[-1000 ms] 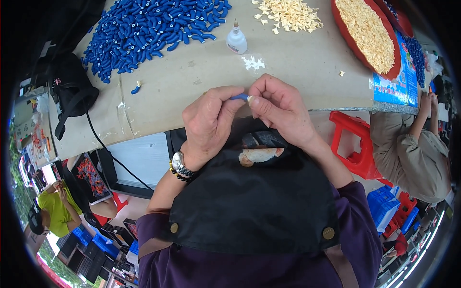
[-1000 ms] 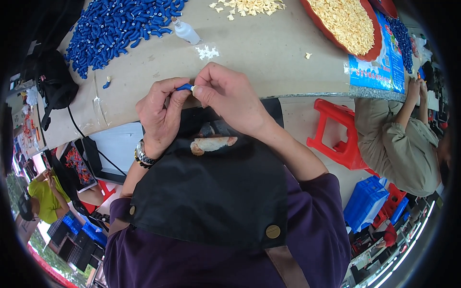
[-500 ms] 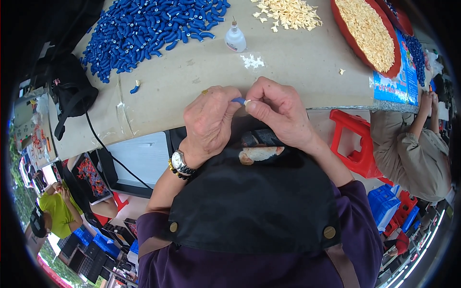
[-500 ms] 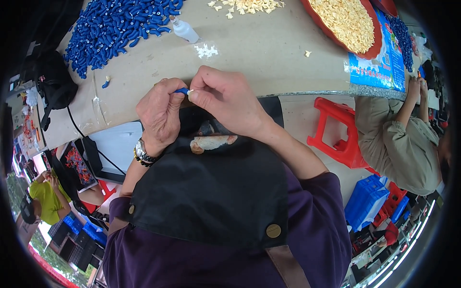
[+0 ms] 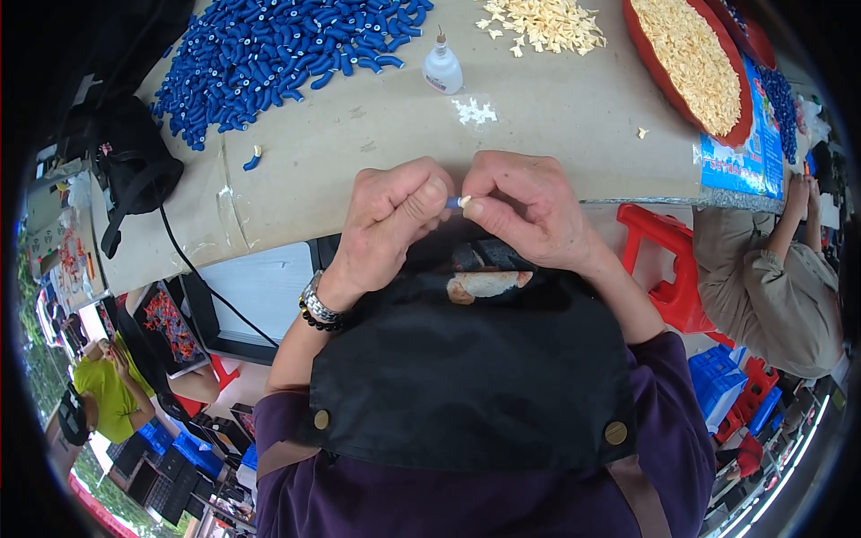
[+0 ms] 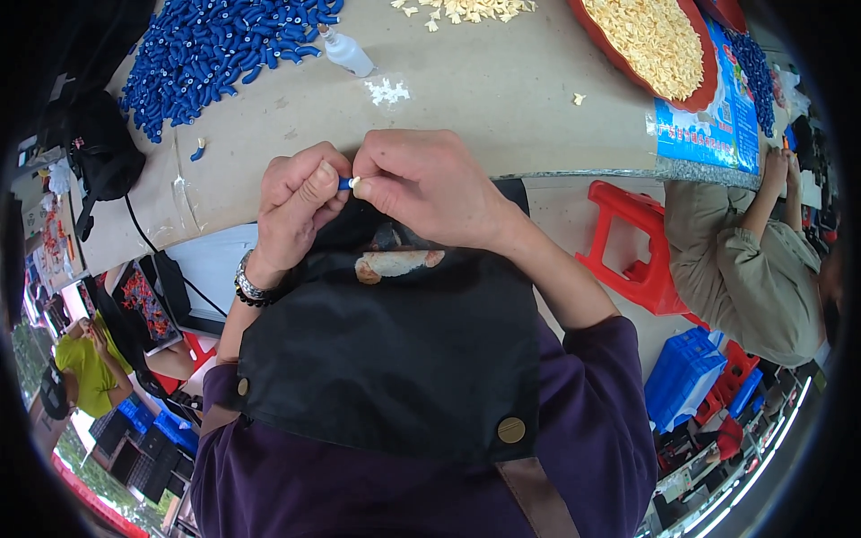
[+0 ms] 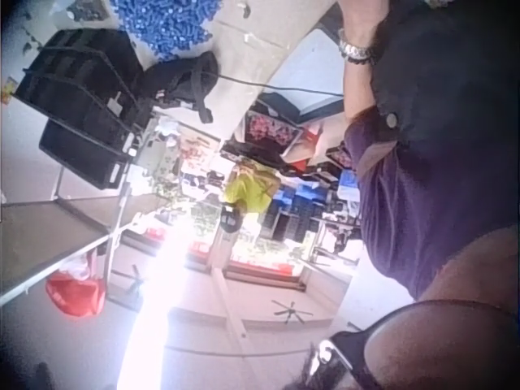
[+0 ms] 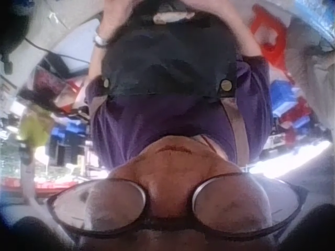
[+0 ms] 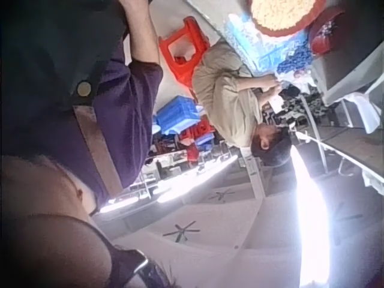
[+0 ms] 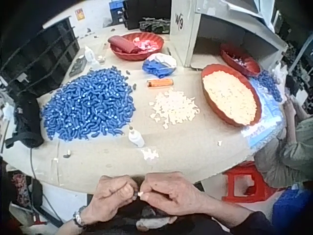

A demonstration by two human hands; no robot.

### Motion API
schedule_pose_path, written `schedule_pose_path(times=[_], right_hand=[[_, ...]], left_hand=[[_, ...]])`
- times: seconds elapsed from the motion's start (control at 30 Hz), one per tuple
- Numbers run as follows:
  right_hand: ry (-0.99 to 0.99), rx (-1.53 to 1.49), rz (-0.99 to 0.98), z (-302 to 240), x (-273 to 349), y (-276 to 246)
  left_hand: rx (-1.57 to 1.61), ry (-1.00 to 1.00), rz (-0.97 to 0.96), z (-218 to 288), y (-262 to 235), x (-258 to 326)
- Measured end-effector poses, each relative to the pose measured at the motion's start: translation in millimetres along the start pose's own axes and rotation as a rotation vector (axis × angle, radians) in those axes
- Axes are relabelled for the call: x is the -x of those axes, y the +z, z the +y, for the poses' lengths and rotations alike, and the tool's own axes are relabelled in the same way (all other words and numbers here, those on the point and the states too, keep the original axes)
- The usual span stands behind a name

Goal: The person applies glue to small white components using a glue applicator, then attaches the glued components to blue curved plastic pieces by hand.

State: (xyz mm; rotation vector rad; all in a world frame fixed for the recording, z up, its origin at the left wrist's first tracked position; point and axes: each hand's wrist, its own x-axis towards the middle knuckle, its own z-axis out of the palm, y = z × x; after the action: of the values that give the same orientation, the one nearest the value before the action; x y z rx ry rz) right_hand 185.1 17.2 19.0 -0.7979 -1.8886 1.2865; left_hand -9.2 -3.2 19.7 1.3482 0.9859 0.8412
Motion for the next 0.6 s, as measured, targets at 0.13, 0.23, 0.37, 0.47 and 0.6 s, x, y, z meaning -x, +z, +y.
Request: schedule_pose_path(times=[0.13,0.23,0.37,0.47,0.6], right_hand=[[0.155,-0.264,-0.055,-6,-1,1],[0.211,-0.352,-0.1,-8,-1,0],[-0.043,-0.046,-0.059,-6,-3,-1],[-0.243,0.151,-0.067,-6,-8,-3],[-0.3,0.088,0.04,-14,-2,-36]], left_hand=[[0.366,-0.165,-0.047,-5,1,3],[0.698,-0.311,-0.051,0,6,6],[0.853,-0.46,-0.068,10,9,5],[0.98,-0.59,-0.075,5,8,8],[1.247,-0.531,-0.102,-6,-16,13]])
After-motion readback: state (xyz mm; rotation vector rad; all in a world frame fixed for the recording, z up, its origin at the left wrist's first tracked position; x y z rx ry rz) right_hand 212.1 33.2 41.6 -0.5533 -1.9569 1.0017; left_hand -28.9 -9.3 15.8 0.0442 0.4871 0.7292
